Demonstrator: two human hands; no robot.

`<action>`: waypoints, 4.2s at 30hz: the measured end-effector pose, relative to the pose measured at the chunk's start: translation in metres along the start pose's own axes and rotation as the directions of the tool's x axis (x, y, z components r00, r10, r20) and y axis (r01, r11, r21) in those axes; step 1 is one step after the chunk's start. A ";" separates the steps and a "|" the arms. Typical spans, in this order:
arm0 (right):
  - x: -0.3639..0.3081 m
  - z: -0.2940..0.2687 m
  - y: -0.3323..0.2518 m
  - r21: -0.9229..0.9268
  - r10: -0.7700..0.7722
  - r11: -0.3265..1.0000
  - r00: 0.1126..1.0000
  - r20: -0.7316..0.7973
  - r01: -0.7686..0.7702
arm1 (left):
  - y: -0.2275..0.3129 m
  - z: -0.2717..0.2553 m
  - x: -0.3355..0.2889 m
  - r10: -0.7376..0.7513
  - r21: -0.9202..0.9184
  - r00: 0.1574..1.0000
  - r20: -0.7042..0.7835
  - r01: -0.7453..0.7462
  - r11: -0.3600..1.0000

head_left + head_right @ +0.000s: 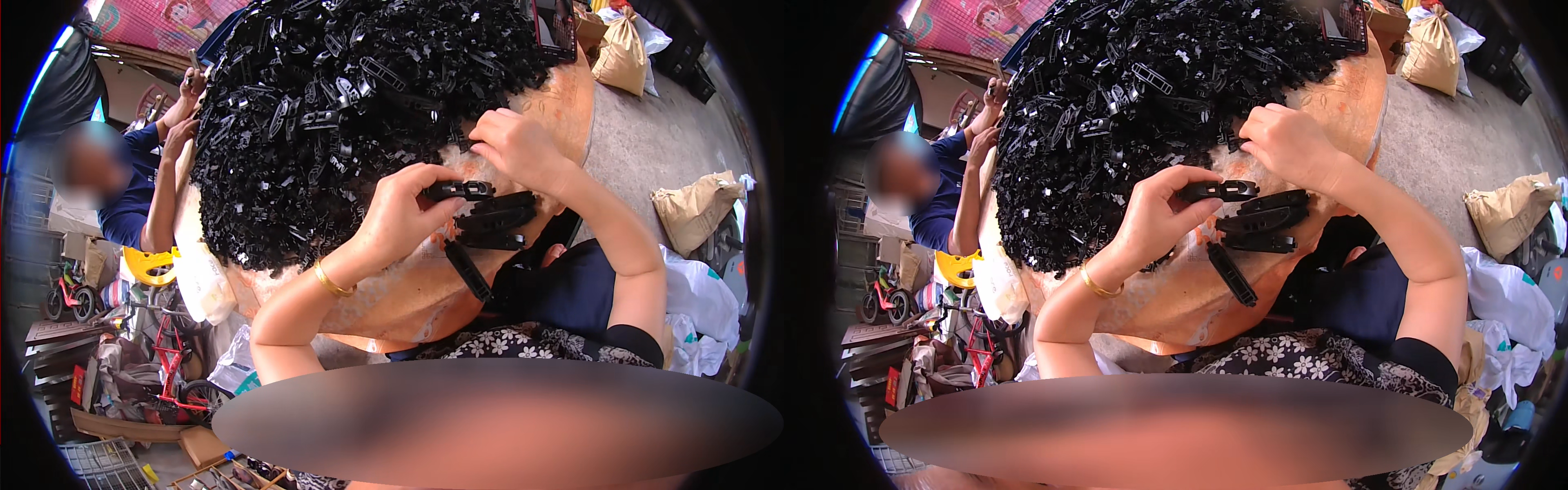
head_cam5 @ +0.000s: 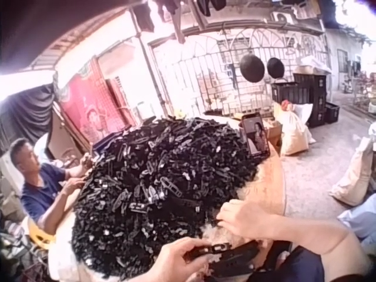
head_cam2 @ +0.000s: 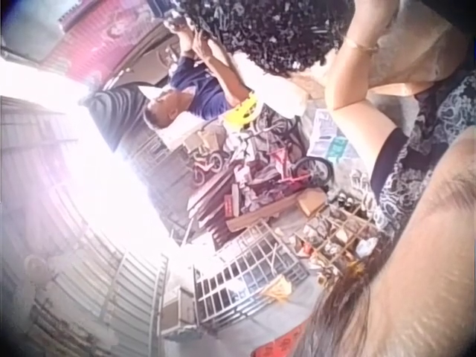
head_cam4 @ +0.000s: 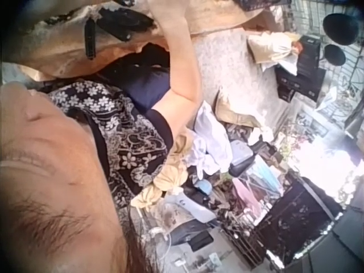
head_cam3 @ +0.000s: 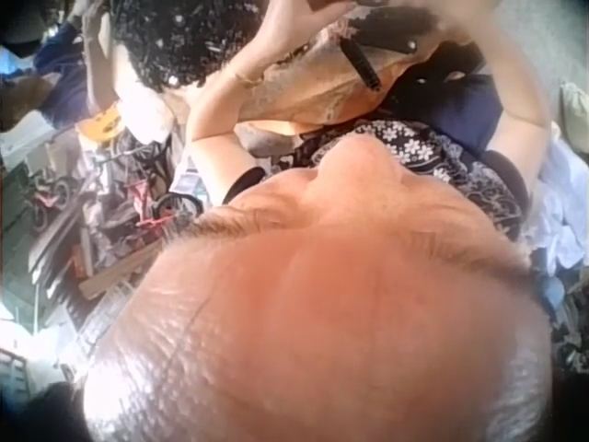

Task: The person assembles or sorts small black plastic clips by hand on a table.

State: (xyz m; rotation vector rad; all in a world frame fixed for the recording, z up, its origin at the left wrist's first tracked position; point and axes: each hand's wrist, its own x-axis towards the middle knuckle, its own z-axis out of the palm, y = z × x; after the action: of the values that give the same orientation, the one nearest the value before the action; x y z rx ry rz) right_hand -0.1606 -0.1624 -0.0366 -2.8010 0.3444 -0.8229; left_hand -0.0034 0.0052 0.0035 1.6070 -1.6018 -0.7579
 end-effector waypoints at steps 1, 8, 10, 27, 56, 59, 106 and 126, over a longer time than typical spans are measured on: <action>-0.001 -0.001 0.000 0.000 0.001 1.000 1.000 0.000 -0.001 | 0.000 0.001 0.000 0.000 0.000 1.000 0.001 0.000 1.000; 0.002 -0.021 -0.027 0.277 0.044 0.961 0.974 -0.220 0.019 | -0.002 0.000 0.005 -0.258 -0.486 0.959 0.119 0.283 0.827; 0.002 -0.024 -0.042 0.345 0.030 0.937 0.970 -0.242 0.057 | -0.004 0.000 0.005 -0.287 -0.613 0.948 0.138 0.309 0.727; 0.001 -0.023 -0.043 0.095 -0.113 0.985 0.954 -0.278 0.145 | -0.005 0.000 0.002 -0.267 -0.633 0.952 0.149 0.299 0.714; -0.001 -0.032 -0.059 0.306 -0.298 0.874 0.915 -0.273 0.377 | -0.011 -0.002 0.001 -0.153 -0.822 0.947 0.282 0.321 0.471; -0.003 -0.032 -0.058 0.238 -0.335 0.889 0.910 -0.246 0.391 | -0.007 -0.006 0.001 -0.154 -0.752 0.929 0.337 0.364 0.550; 0.007 0.008 -0.025 0.227 -0.181 0.960 0.982 0.052 0.165 | -0.022 -0.065 0.026 0.496 0.689 0.788 -0.366 -0.129 0.713; 0.002 -0.022 -0.054 0.418 -0.096 0.881 0.948 -0.303 0.222 | -0.005 -0.008 0.006 -0.274 -0.596 0.956 0.099 0.278 0.753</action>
State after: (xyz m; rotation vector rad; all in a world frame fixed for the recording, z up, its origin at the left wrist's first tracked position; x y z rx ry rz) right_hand -0.1624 -0.1147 -0.0033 -2.3062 -0.0445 -1.1649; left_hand 0.0069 -0.0006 0.0042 1.3553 -0.9644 -1.2848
